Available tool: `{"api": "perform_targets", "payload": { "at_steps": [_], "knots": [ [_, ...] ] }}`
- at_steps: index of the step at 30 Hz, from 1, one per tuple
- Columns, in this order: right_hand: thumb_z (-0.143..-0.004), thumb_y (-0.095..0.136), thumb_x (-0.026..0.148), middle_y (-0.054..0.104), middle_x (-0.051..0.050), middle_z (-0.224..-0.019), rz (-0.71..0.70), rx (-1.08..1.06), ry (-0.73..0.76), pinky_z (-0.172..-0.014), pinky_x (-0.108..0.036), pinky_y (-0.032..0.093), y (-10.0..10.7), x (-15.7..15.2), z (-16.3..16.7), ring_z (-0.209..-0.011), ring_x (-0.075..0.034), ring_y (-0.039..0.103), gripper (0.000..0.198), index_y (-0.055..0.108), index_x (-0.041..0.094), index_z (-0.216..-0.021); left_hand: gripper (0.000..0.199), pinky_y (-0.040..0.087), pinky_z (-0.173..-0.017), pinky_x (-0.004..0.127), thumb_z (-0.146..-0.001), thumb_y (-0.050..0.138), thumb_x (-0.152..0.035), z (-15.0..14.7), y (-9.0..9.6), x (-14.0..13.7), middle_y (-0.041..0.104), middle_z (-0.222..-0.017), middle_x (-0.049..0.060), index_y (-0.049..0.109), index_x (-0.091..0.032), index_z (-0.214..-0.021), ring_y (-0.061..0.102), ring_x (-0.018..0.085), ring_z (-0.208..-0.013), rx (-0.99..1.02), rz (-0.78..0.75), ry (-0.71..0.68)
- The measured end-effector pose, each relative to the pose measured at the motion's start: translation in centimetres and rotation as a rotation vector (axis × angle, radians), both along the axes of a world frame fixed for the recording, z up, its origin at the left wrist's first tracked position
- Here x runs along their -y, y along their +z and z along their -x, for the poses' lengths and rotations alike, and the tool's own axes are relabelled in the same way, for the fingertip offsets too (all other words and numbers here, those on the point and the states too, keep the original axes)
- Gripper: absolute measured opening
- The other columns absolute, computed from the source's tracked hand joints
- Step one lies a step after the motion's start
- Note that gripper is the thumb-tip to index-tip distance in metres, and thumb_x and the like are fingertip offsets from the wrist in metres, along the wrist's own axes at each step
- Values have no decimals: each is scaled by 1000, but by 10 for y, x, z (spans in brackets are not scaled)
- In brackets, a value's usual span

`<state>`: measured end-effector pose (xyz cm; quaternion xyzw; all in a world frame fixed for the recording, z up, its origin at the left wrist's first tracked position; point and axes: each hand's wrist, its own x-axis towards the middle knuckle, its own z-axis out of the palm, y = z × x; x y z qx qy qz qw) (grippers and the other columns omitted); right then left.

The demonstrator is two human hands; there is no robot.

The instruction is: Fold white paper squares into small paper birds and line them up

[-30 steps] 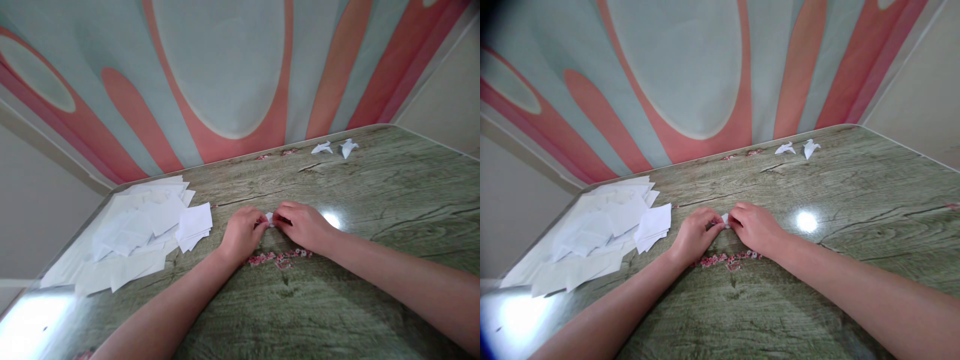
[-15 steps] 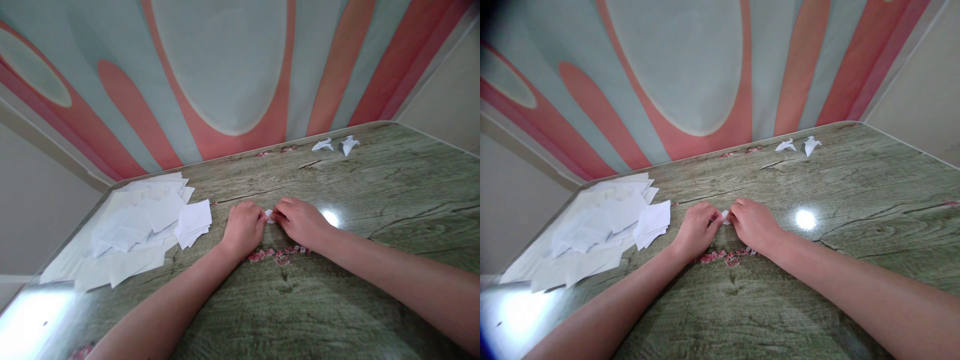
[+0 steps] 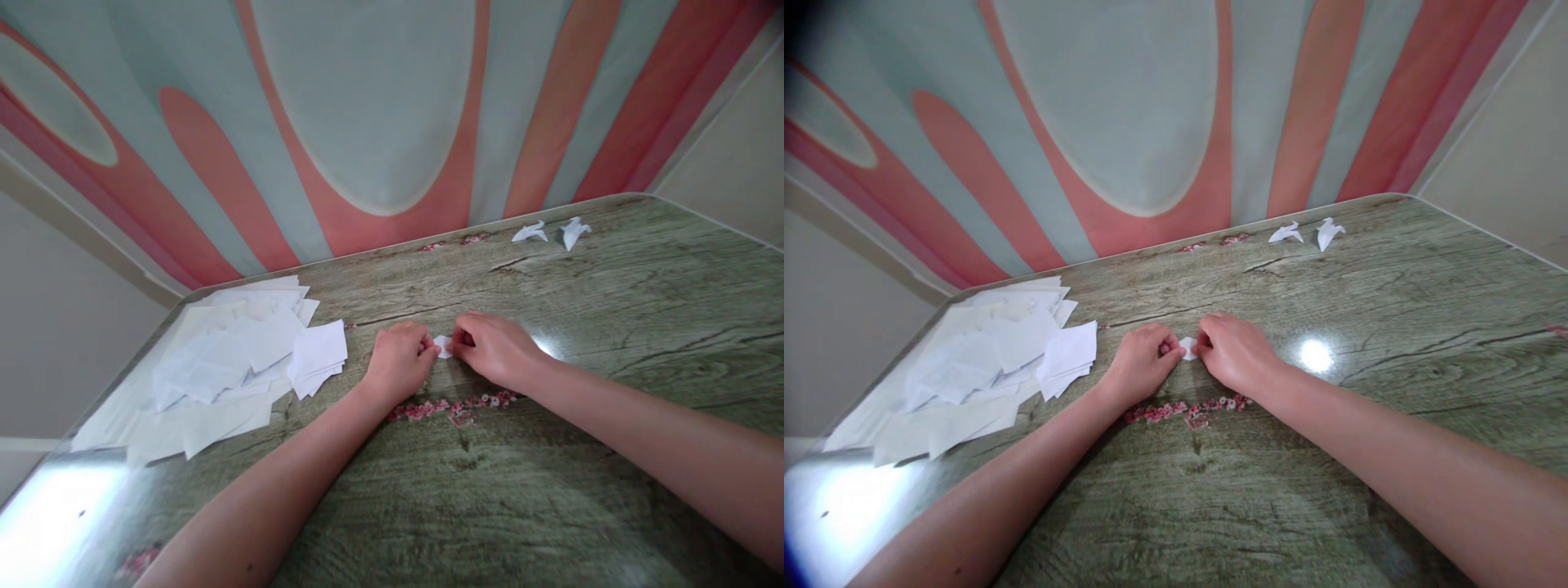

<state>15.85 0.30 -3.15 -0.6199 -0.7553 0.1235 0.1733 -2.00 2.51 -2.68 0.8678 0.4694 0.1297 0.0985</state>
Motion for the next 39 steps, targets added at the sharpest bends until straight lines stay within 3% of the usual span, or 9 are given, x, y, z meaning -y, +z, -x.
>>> {"api": "perform_targets", "payload": {
  "at_steps": [4, 8, 15, 20, 24, 29, 32, 34, 39],
  "knots": [
    [-80, 63, 28, 62, -1, -75, -30, -58, 24, -60, -27, 32, -2, -1, -2, -68, -16, 55, 12, 58, 20, -74, 9, 44, -73, 32, -81, 60, -26, 0, 2, -1, 64, -87, 3, 59, -19, -87, 58, 20, -85, 42, -17, -2],
    [-82, 60, 29, 62, -1, -73, -35, -275, 28, -64, -27, 37, -5, 2, -9, -70, -16, 56, 12, 59, 19, -75, 34, 44, -86, 35, -78, 59, -13, -4, 15, -8, 64, -104, 6, 56, -20, -111, 57, 22, -100, -13, -55, -251],
    [-85, 54, 34, 65, 0, -73, 15, -486, -37, -65, -28, 40, -1, 0, -28, -68, -16, 58, 17, 62, 19, -80, 18, 47, -74, 33, -69, 57, -6, -20, 37, -21, 65, -84, 7, 64, -17, -82, 61, 24, -84, -179, 107, -334],
    [-88, 50, 39, 67, 0, -80, -14, -600, -7, -68, -28, 42, 3, 4, -24, -74, -16, 60, 23, 64, 20, -88, 6, 48, -61, 29, -77, 57, -19, -11, 34, -27, 62, -67, 2, 61, -14, -78, 60, 17, -64, 17, 368, -160],
    [-81, 61, 40, 69, 0, -79, -3, -666, 5, -62, -25, 43, 5, 10, -13, -69, -15, 60, 21, 65, 20, -89, 25, 50, -65, 26, -75, 67, -33, -9, 19, -15, 65, -74, 2, 59, -12, -86, 62, 13, -64, 735, 830, -25],
    [-86, 57, 33, 69, 2, -74, -53, -607, 64, -64, -25, 41, 6, 13, -9, -68, -14, 61, 17, 67, 22, -79, 31, 52, -68, 28, -69, 74, -31, -17, 4, 6, 66, -75, 5, 56, -12, -85, 64, 14, -65, 1021, 942, 101],
    [-89, 54, 31, 68, 1, -77, -132, -483, 138, -66, -26, 41, 4, 12, -12, -70, -14, 60, 16, 66, 22, -81, 28, 53, -69, 30, -72, 71, -26, -12, 8, 8, 67, -81, 4, 54, -14, -91, 64, 15, -70, 893, 785, 83],
    [-91, 51, 28, 67, -3, -80, -265, -291, 225, -70, -29, 40, 4, 10, -15, -75, -16, 58, 18, 64, 20, -82, 34, 53, -73, 32, -73, 70, -22, -4, 15, 6, 66, -100, 7, 55, -17, -103, 64, 17, -84, 713, 468, 40],
    [-94, 41, 17, 63, -9, -82, -491, 177, 482, -78, -37, 36, 7, 7, -18, -81, -21, 52, 25, 63, 15, -83, 13, 44, -89, 39, -88, 52, -19, 8, 26, 7, 65, -99, 8, 62, -18, -98, 56, 22, -99, 174, -93, -308]
  ]
}}
